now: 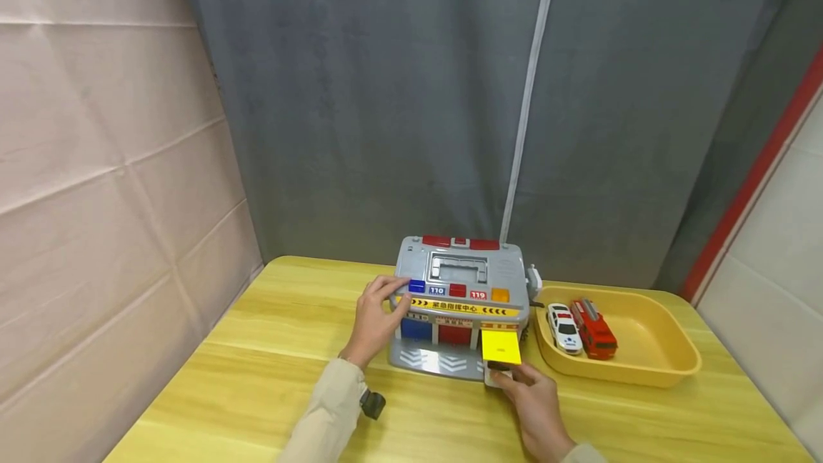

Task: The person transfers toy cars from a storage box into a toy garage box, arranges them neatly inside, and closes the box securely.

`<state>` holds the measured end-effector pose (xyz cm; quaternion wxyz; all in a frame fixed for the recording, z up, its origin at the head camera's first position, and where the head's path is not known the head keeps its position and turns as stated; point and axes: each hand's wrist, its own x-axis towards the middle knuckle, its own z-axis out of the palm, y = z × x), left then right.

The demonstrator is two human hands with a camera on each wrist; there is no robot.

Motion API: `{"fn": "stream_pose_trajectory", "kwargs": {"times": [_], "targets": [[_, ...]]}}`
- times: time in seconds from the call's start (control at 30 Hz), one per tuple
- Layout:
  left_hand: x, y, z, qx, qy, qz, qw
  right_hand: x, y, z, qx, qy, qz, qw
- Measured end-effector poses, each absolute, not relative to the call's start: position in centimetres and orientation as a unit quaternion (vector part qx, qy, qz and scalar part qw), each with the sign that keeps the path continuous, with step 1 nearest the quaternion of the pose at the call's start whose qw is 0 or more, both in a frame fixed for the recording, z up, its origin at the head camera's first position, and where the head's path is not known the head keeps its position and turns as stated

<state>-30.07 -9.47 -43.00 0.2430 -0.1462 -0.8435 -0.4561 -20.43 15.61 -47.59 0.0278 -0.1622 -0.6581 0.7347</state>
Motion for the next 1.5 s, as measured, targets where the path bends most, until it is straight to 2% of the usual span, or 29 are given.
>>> {"fn": "stream_pose_trajectory", "kwargs": {"times": [0.2, 0.57, 1.13, 1.33, 1.5], "targets": [[-30.1, -9.5, -42.9, -0.145, -0.844, -0.457, 0.241, -20.6, 15.7, -47.5, -0.141, -0.681, 0.718, 0.015], [-30.0, -9.5, -42.9, -0.144, -0.846, -0.456, 0.236, -20.7, 16.5, -47.8, -0.134, -0.713, 0.687, 0.042], [-29.9, -9.4, -42.8, -0.138, -0.847, -0.459, 0.229, -20.9, 16.4, -46.9, -0.124, -0.732, 0.67, -0.003], [-29.9, -9.5, -42.9, -0.142, -0.845, -0.46, 0.234, -20.9, 17.2, -46.4, -0.107, -0.744, 0.659, 0.031], [-30.0, -9.4, -42.9, -0.142, -0.844, -0.461, 0.235, -20.7, 17.8, -45.6, -0.103, -0.784, 0.605, 0.098]]}}
